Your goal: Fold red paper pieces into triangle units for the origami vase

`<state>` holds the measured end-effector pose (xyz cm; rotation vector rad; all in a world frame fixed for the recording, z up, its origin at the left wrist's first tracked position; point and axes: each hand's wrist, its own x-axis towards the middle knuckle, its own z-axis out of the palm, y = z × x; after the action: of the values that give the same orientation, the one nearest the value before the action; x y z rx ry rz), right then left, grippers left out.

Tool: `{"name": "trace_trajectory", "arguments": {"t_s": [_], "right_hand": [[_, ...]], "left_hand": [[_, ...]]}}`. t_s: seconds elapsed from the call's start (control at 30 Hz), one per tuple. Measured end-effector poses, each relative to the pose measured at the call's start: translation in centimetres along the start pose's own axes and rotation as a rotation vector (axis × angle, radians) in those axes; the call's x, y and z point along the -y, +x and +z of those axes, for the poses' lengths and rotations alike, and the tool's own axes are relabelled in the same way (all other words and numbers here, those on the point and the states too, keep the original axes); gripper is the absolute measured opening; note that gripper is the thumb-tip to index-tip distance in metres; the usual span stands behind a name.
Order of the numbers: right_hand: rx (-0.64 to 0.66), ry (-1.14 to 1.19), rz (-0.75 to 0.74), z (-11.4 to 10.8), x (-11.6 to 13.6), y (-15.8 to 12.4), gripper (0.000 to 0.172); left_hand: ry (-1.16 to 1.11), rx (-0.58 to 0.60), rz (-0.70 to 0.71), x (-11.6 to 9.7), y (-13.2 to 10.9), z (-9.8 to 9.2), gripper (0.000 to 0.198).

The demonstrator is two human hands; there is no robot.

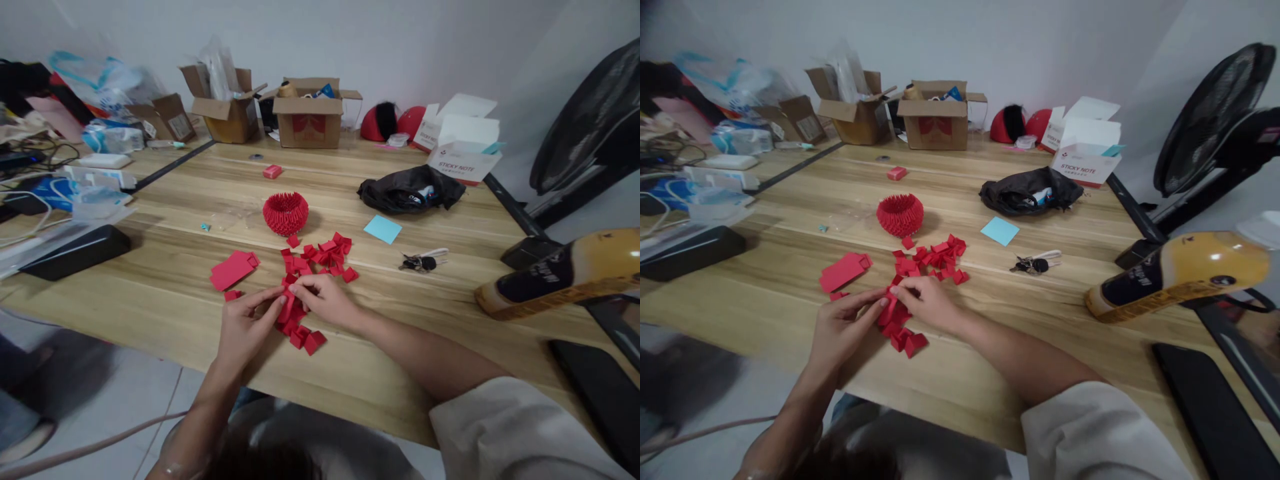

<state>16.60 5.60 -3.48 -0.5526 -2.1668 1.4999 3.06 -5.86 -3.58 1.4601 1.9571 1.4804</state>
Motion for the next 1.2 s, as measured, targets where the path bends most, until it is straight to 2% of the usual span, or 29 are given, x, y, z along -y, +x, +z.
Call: {"name": "trace_trajectory", "arguments": {"t_s": [0.37,0.6,0.93,1.2], "right_hand": [[-0.014,0.018,0.000,0.14,-0.07,-0.07,0.030],[-0.019,0.004,-0.011,0.17,-0.20,-0.07,0.029],[0.016,0.079,0.013,-0.05,0.24,-0.03,0.028],[0.018,0.090,0.000,0.00,0.16,-0.09,0.029]], "left_hand": [[0.026,0.017,0.062,0.24,0.03,-0.16,0.020],[0.006,0.034,0.054,-0.11,0.02,-0.10,0.021],[0.027,-0.026,0.062,-0.15,-0.03,-0.09,0.019],[0.029,-0.026,0.070,-0.31,-0.03,-0.13,0.020]]}}
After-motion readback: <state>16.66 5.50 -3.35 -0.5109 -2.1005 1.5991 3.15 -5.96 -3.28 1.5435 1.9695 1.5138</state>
